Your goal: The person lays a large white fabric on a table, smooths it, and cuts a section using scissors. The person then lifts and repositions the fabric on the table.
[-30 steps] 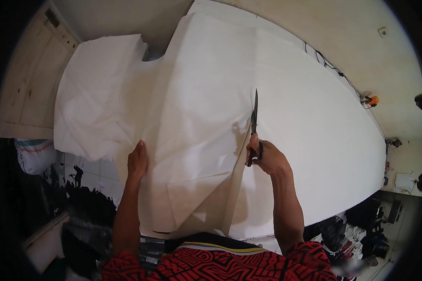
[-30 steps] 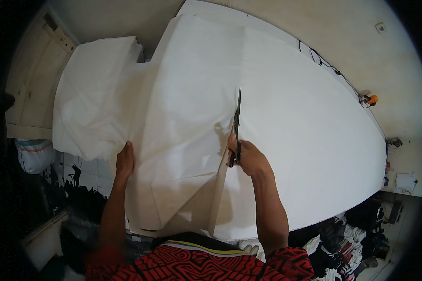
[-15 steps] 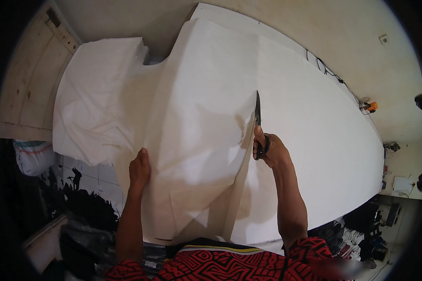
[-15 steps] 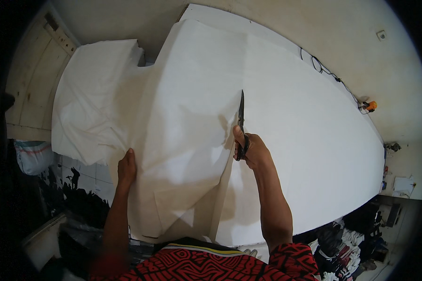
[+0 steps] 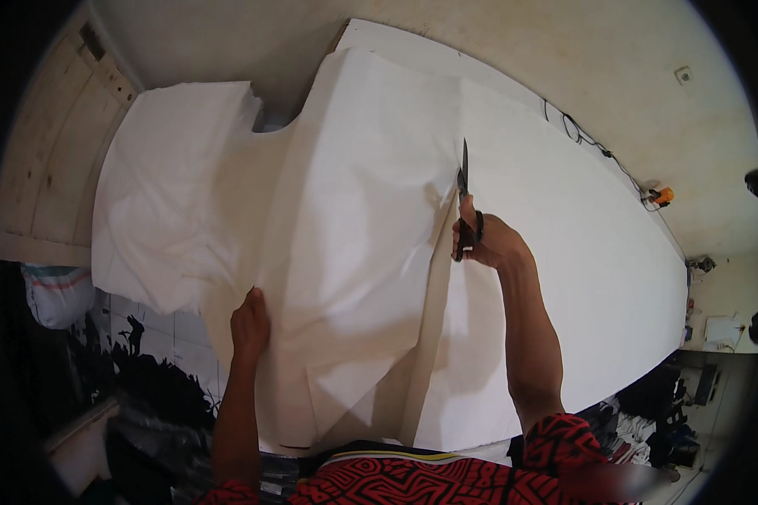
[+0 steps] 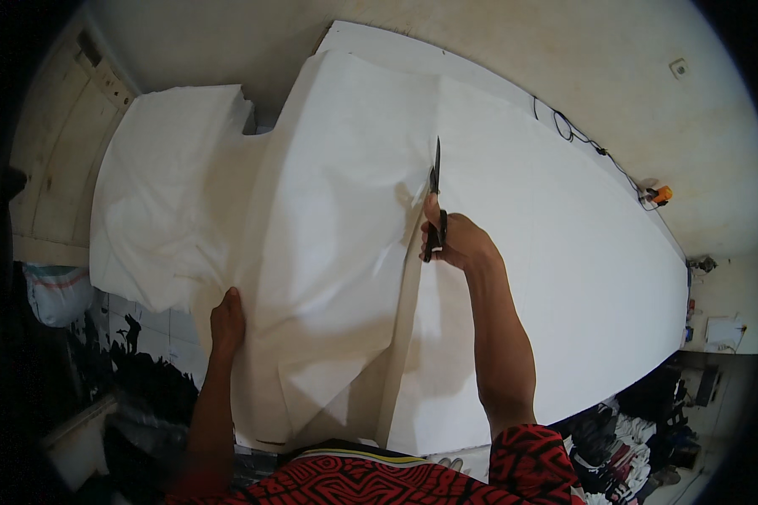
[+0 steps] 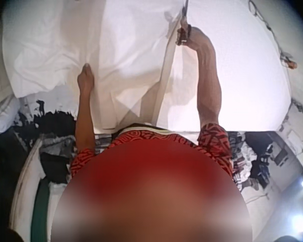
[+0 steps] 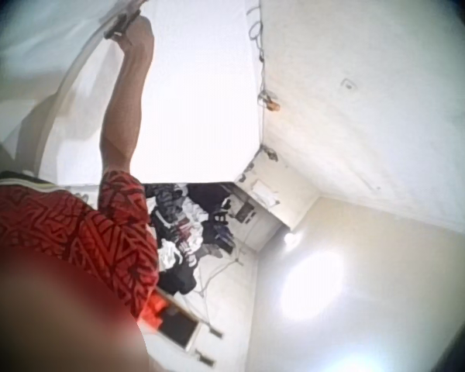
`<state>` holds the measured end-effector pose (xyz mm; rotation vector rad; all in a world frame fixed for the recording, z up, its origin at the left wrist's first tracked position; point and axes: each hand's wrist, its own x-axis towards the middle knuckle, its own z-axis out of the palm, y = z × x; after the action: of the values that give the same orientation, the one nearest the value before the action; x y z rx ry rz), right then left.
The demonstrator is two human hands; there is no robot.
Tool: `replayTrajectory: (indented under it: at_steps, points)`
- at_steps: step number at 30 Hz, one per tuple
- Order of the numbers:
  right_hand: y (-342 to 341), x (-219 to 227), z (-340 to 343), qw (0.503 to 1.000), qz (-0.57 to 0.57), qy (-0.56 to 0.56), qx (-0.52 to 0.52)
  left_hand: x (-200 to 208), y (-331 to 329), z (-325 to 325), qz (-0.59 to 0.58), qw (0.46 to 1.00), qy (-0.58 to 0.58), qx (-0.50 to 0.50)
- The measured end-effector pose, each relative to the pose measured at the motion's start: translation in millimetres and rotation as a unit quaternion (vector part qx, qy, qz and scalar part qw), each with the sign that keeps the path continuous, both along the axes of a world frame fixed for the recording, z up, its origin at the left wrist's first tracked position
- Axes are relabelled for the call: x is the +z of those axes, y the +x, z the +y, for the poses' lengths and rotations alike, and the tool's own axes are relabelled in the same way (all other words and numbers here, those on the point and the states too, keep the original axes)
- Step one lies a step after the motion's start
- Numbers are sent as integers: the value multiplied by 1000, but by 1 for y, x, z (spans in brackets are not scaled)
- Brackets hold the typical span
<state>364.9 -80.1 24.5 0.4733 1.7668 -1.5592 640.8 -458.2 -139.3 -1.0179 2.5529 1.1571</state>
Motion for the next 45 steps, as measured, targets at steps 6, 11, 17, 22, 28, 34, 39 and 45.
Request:
replayTrajectory:
  at_steps: [6, 11, 17, 22, 28, 34, 39, 45]
  points:
    - [-30, -8, 0, 997, 25, 77, 8, -5, 2, 0, 9, 1000, 11, 10]
    - [-58, -12, -3, 1000, 17, 6, 12, -5, 4, 1, 33, 999, -3, 17]
    - [-87, -15, -5, 998, 39, 41, 7, -4, 3, 2, 35, 999, 19, 21]
    - [-114, -14, -10, 999, 39, -3, 6, 1, 2, 3, 19, 999, 20, 31]
    - [-137, -13, -13, 999, 15, 45, -2, 3, 1, 3, 21, 999, 26, 30]
    - [-162, -17, -15, 999, 42, 22, -3, 1, 1, 3, 21, 998, 30, 44]
    - [-180, -22, -15, 998, 11, 60, -1, 0, 3, 2, 6, 999, 18, 34]
    - [-201, -23, -17, 998, 54, 30, -8, 2, 0, 1, 10, 999, 34, 33]
